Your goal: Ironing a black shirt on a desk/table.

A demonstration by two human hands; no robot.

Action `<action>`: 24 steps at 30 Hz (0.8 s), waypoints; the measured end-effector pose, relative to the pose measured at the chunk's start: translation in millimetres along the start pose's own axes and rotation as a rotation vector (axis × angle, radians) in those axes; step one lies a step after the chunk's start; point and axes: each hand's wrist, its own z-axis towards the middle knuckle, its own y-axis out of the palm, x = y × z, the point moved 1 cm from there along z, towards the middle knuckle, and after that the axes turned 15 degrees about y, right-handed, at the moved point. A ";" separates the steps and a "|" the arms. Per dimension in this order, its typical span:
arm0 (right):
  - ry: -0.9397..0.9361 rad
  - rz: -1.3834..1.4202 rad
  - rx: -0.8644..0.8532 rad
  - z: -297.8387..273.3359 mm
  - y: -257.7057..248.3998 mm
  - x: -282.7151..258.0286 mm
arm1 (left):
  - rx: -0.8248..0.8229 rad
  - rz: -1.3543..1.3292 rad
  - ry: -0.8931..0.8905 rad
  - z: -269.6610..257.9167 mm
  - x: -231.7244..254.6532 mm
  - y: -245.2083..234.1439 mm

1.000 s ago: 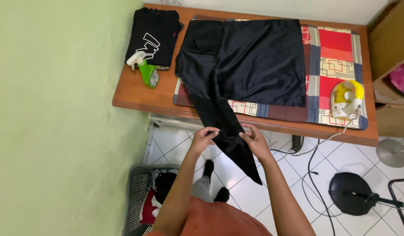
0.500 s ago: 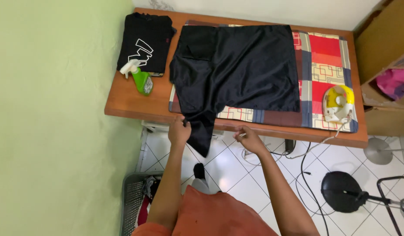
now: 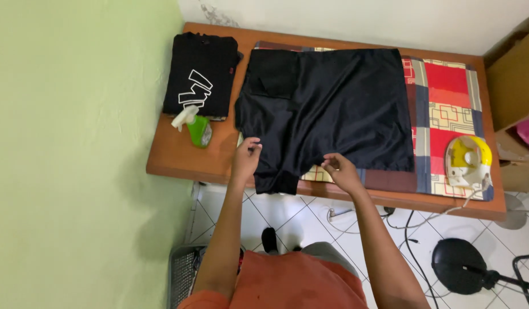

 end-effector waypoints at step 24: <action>-0.113 -0.469 0.370 273.1 -78.6 16.3 | -0.068 0.583 0.121 194.5 -107.9 161.3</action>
